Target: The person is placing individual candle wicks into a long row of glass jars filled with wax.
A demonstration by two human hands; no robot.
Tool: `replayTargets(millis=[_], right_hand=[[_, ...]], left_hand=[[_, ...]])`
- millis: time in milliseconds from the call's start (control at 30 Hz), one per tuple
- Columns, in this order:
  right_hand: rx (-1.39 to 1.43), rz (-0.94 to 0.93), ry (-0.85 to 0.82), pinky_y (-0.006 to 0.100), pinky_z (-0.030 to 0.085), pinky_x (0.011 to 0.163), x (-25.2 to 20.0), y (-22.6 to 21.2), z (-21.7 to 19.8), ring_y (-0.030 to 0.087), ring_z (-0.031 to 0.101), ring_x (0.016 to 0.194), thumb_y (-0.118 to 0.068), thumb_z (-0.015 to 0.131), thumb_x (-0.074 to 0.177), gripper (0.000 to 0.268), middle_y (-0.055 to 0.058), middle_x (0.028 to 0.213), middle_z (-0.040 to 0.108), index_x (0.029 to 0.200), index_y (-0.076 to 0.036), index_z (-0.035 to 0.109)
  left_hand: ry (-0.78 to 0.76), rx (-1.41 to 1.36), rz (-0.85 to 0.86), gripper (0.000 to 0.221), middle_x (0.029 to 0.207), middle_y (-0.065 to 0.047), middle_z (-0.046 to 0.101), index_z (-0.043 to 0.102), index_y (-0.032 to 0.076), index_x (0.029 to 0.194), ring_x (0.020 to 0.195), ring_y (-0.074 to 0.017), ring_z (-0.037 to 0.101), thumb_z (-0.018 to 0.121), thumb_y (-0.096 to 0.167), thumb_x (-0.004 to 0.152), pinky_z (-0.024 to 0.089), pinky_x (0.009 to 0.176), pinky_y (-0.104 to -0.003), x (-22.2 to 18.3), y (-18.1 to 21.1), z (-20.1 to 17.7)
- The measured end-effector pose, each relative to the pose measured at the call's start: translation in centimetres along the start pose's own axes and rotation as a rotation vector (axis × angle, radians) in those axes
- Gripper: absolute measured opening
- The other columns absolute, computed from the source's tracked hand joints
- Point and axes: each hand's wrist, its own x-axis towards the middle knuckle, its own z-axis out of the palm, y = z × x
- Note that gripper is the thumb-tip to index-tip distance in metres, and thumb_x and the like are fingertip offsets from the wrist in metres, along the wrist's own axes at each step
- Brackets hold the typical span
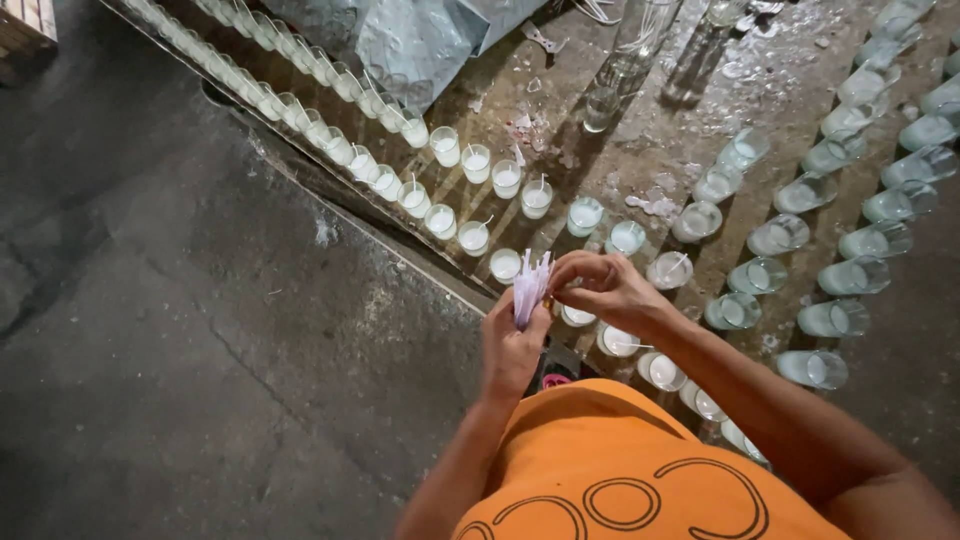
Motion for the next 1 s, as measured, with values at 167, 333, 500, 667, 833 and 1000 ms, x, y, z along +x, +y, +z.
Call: replayTargets(millis=[167,333,500,667,833,1000], right_hand=[[-0.008,-0.007,0.005,0.039,0.057,0.086,-0.1,0.8,0.5,0.02,0.07,0.094,-0.007,0.076,0.086,0.006,0.012,0.097,0.075,0.09,-0.005,0.08],[-0.018,0.012,0.002,0.042,0.056,0.087,-0.5,0.4,0.4,0.021,0.069,0.099,-0.009,0.075,0.089,0.009,0.016,0.103,0.077,0.094,-0.004,0.08],[-0.038,-0.006,0.0,0.042,0.058,0.087,-0.3,0.0,0.0,0.021,0.07,0.098,-0.009,0.075,0.088,0.008,0.016,0.105,0.076,0.09,-0.002,0.079],[-0.02,-0.01,0.0,0.044,0.058,0.086,-0.4,0.1,-0.1,0.023,0.071,0.1,-0.012,0.076,0.09,0.011,0.015,0.108,0.076,0.091,-0.002,0.079],[-0.04,-0.003,-0.019,0.043,0.059,0.085,-0.3,0.0,-0.3,0.022,0.071,0.098,-0.01,0.074,0.088,0.012,0.014,0.109,0.075,0.094,-0.002,0.08],[-0.066,-0.015,-0.026,0.044,0.059,0.086,-0.3,-0.4,-0.1,0.022,0.071,0.099,-0.012,0.073,0.09,0.013,0.015,0.11,0.074,0.094,-0.001,0.078]], left_hand=[[0.01,0.028,0.027,0.016,0.073,-0.016,0.06,0.069,0.003,0.097,0.078,-0.013,0.055,0.068,0.017,0.089,0.05,0.063,-0.037,-0.2,-0.1,0.0],[0.018,-0.05,-0.022,0.017,0.077,-0.011,0.066,0.073,0.005,0.099,0.079,-0.0121,0.055,0.07,0.015,0.086,0.051,0.063,-0.038,-0.1,-1.4,0.0],[0.027,-0.069,-0.006,0.016,0.075,-0.013,0.066,0.074,0.004,0.099,0.079,-0.0119,0.055,0.071,0.013,0.086,0.051,0.062,-0.037,0.0,-1.6,0.0],[-0.013,-0.005,0.0,0.016,0.073,-0.012,0.063,0.072,0.005,0.098,0.074,-0.0125,0.057,0.071,0.018,0.088,0.05,0.06,-0.036,0.2,-2.3,-0.1],[-0.03,-0.036,-0.037,0.017,0.076,-0.012,0.067,0.074,0.005,0.098,0.068,-0.0132,0.058,0.07,0.021,0.09,0.051,0.06,-0.037,0.0,-0.8,-0.3],[0.017,0.009,0.031,0.015,0.072,-0.014,0.064,0.071,0.004,0.095,0.073,-0.0141,0.059,0.069,0.017,0.088,0.05,0.059,-0.038,0.1,-1.6,0.0]])
